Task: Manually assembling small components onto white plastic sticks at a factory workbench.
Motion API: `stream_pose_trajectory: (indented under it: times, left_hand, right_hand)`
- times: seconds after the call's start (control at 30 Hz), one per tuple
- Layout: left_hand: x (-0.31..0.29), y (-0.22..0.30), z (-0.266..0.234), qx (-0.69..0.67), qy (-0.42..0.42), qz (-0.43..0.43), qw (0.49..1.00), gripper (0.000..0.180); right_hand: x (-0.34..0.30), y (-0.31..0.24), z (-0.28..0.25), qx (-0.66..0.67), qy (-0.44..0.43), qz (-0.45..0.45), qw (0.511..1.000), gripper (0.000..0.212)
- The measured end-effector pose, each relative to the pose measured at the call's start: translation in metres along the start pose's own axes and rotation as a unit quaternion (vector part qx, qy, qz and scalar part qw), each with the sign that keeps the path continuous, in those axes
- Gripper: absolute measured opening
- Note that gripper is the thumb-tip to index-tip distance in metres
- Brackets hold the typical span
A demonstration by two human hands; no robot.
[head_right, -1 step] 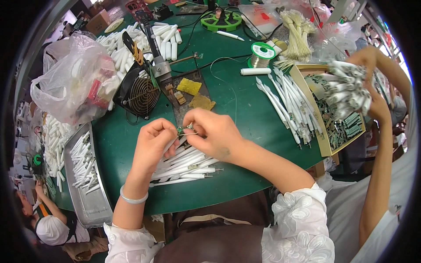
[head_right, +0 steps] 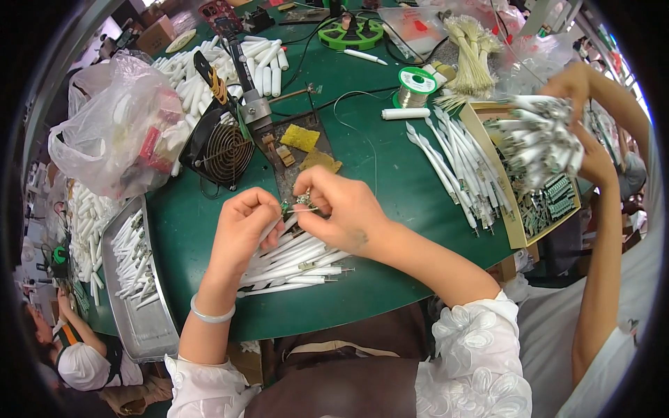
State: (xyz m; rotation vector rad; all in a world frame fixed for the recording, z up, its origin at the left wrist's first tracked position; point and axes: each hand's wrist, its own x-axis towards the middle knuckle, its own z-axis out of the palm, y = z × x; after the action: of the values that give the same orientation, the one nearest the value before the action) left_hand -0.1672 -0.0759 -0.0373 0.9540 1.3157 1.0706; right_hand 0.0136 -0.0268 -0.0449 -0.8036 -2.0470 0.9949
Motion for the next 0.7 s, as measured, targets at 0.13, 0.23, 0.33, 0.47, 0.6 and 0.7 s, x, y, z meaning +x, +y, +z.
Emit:
stream_pose_trajectory:
  times: [0.13, 0.23, 0.33, 0.47, 0.6, 0.7]
  left_hand:
    - [0.006, 0.001, -0.002, -0.008, 0.009, -0.012, 1.0, 0.008]
    - [0.011, 0.0, -0.002, 0.012, 0.011, 0.0, 1.0, 0.009]
    - [0.016, -0.001, -0.004, 0.03, 0.015, 0.006, 0.999, 0.01]
    - [0.021, -0.002, -0.001, 0.032, 0.014, 0.024, 0.999, 0.011]
    - [0.025, -0.003, 0.002, 0.035, 0.01, 0.03, 0.999, 0.011]
    - [0.025, -0.002, 0.002, 0.028, 0.013, 0.037, 0.999, 0.011]
  right_hand:
    - [0.004, -0.003, -0.01, 0.075, -0.012, 0.075, 0.994, 0.012]
    - [0.008, -0.002, -0.011, 0.094, -0.03, 0.106, 0.989, 0.01]
    - [0.012, 0.003, -0.005, 0.019, -0.011, 0.046, 0.999, 0.009]
    - [0.012, 0.01, 0.001, -0.042, 0.034, -0.026, 0.998, 0.008]
    - [0.011, 0.012, 0.001, -0.053, 0.047, -0.033, 0.997, 0.007]
    - [0.011, 0.012, 0.002, -0.058, 0.059, -0.044, 0.996, 0.007]
